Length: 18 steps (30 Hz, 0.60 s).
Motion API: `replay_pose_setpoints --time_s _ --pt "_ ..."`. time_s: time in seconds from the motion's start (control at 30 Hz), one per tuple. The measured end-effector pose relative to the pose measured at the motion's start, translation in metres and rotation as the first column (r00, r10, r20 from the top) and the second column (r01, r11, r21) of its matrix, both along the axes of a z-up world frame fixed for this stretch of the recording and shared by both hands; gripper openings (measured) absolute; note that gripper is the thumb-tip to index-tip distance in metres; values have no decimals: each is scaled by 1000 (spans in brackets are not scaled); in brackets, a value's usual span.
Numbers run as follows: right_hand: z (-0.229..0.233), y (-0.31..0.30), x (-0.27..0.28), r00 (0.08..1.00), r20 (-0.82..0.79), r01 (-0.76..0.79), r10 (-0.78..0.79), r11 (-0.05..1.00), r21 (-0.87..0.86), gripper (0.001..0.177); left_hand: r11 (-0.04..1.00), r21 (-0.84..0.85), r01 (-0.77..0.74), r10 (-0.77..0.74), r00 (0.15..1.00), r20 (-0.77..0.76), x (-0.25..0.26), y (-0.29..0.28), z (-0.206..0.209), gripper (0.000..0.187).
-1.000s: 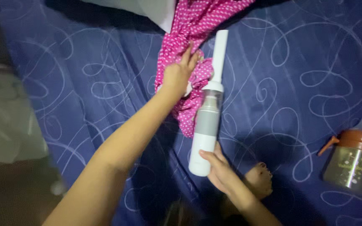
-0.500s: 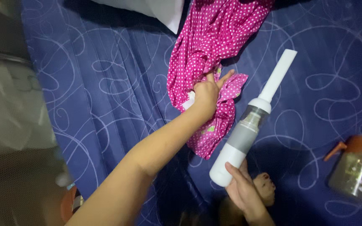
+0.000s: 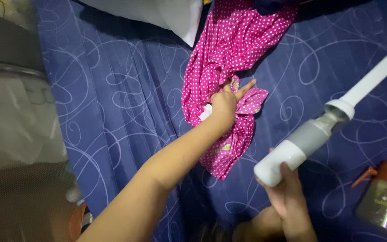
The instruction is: The person cleans various toys and baby items on a bed using a handheld vacuum and a wipe.
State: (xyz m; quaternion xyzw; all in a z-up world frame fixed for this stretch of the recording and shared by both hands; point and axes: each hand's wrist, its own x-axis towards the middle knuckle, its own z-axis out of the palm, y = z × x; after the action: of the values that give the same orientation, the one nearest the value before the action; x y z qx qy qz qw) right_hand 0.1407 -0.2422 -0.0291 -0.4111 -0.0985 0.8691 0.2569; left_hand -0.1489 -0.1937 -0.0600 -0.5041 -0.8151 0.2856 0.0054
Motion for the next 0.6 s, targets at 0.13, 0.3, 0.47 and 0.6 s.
replay_pose_setpoints --time_s 0.13,0.3,0.47,0.6 --pt "-3 -37 -7 986 80 -151 150 988 14 68 1000 -9 23 -23 1000 8 -1 2 0 107" --pt "-6 -76 -6 947 -16 -321 321 940 -113 61 999 -44 8 -6 999 34 0 -2 9 106" --pt "-17 -33 2 965 126 -220 229 972 -78 57 999 -42 15 -14 1000 26 -1 4 6 109" --pt "-14 12 5 990 33 -134 134 991 8 55 997 -76 -21 28 996 91 0 4 4 109"
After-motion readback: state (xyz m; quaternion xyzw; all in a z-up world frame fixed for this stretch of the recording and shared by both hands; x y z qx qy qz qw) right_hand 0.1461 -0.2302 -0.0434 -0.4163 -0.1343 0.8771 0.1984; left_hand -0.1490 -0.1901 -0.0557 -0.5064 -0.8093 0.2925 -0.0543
